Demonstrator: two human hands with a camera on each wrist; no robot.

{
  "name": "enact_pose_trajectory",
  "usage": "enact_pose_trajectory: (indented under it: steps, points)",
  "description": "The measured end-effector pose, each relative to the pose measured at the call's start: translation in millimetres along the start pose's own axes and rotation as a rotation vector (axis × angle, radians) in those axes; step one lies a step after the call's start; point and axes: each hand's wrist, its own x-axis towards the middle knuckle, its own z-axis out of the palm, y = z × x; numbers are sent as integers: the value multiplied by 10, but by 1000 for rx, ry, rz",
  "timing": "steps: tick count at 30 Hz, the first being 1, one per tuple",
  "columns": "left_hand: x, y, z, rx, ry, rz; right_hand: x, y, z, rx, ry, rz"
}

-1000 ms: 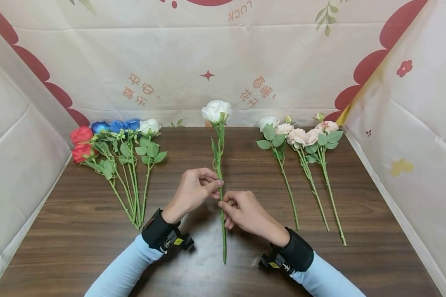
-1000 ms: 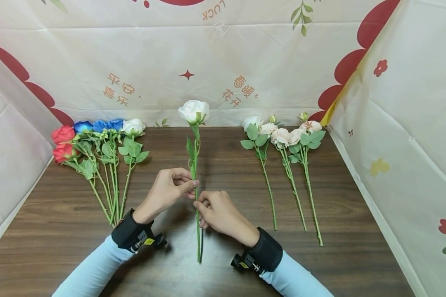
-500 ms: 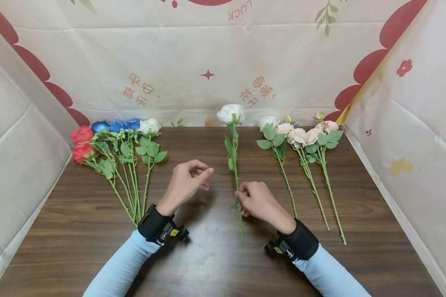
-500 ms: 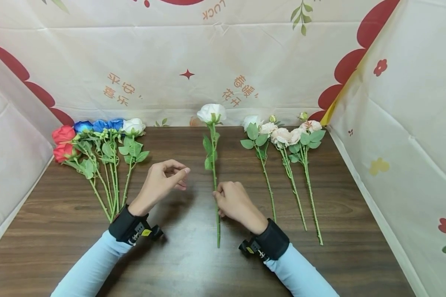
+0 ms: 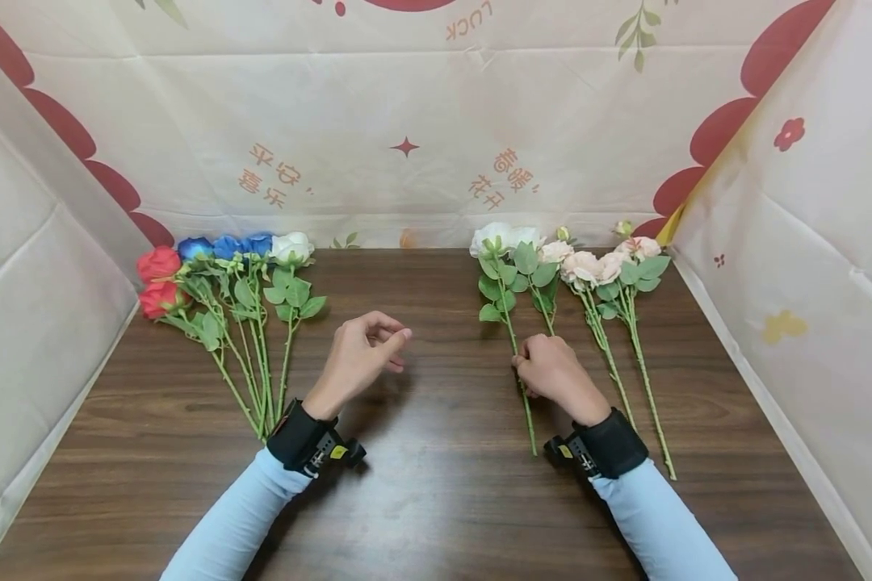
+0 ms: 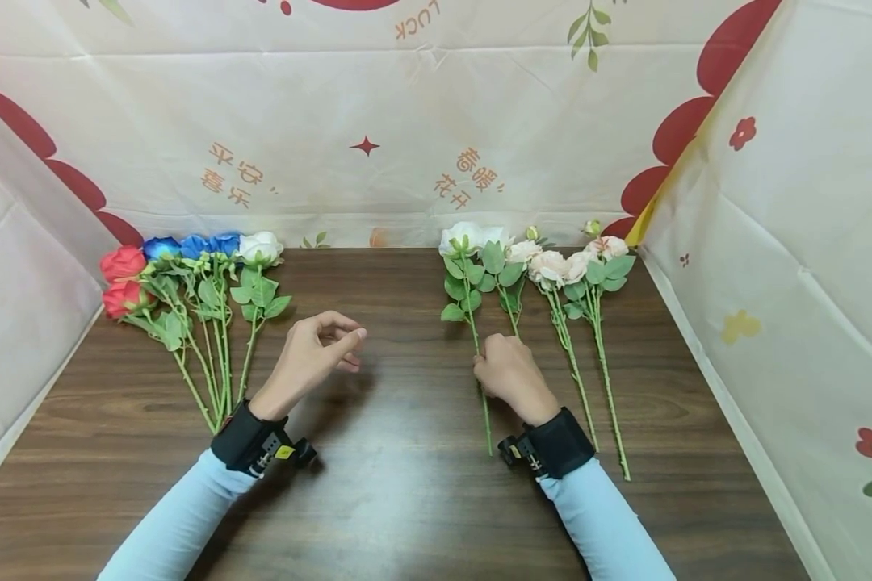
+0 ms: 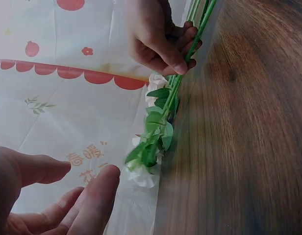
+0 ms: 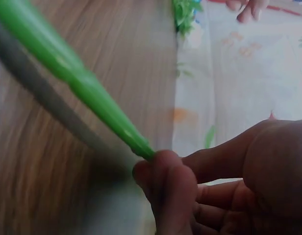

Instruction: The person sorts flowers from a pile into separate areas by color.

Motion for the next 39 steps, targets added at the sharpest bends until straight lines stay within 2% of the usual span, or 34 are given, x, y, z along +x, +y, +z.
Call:
enact_pose_trajectory:
  steps: [5,12,19,23,25,31,37,39]
  points:
    - [-15,20,-8,6,1,-13,62,125,-15,-12,27,36]
    - [-17,3,-13,50,-27,-31,76,131,-33,-6,31,7]
    - [88,-321,1,16,-14,-47,70,128,-48,-3,16,17]
    - [101,-372,-13,46,-7,-29,58,139,-64,4,15,21]
    - [102,-377,-20,82,-1,-16,51,146,-74,4,23,23]
    - [118,-385,-54,287,35,31,28,165,-99,-25,74,2]
    - [163,-429,-141,504,113,77,34,115,-109,-69,176,-60]
    - [173,-450,-182,556,133,77,18,80,-105,-62,179,-68]
